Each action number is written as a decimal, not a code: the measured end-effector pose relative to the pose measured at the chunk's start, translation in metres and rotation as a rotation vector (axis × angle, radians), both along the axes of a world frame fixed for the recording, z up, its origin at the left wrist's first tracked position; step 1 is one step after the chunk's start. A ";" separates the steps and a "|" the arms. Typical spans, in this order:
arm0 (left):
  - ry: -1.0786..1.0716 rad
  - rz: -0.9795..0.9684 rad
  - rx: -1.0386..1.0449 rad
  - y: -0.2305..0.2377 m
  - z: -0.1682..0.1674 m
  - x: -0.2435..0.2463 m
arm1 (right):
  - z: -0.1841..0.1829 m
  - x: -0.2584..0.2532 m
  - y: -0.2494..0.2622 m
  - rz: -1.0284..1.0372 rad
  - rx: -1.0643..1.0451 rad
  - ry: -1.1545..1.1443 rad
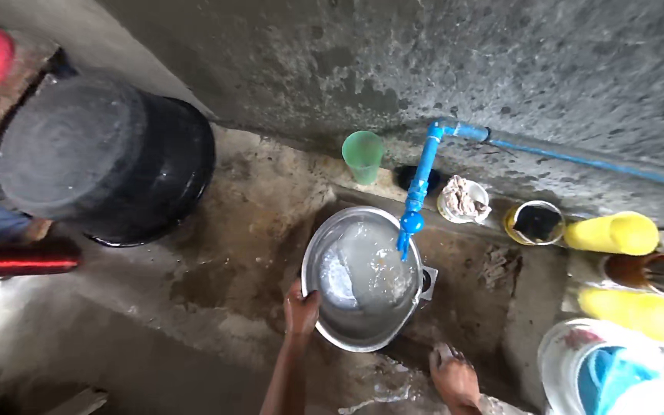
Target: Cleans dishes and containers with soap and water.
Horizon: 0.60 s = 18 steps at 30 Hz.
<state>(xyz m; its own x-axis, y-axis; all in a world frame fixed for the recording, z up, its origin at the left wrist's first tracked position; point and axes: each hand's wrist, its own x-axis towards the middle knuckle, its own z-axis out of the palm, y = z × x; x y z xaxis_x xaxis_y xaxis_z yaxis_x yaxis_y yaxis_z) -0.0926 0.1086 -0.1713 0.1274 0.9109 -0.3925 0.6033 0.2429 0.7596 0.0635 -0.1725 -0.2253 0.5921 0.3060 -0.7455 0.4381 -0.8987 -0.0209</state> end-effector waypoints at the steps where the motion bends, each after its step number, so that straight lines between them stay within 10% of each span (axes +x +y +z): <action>1: -0.005 -0.020 0.015 -0.002 0.002 0.001 | 0.002 0.000 0.001 -0.002 -0.009 -0.001; 18: -0.067 -0.148 0.179 -0.030 0.018 0.026 | 0.006 0.006 0.008 -0.037 -0.070 0.093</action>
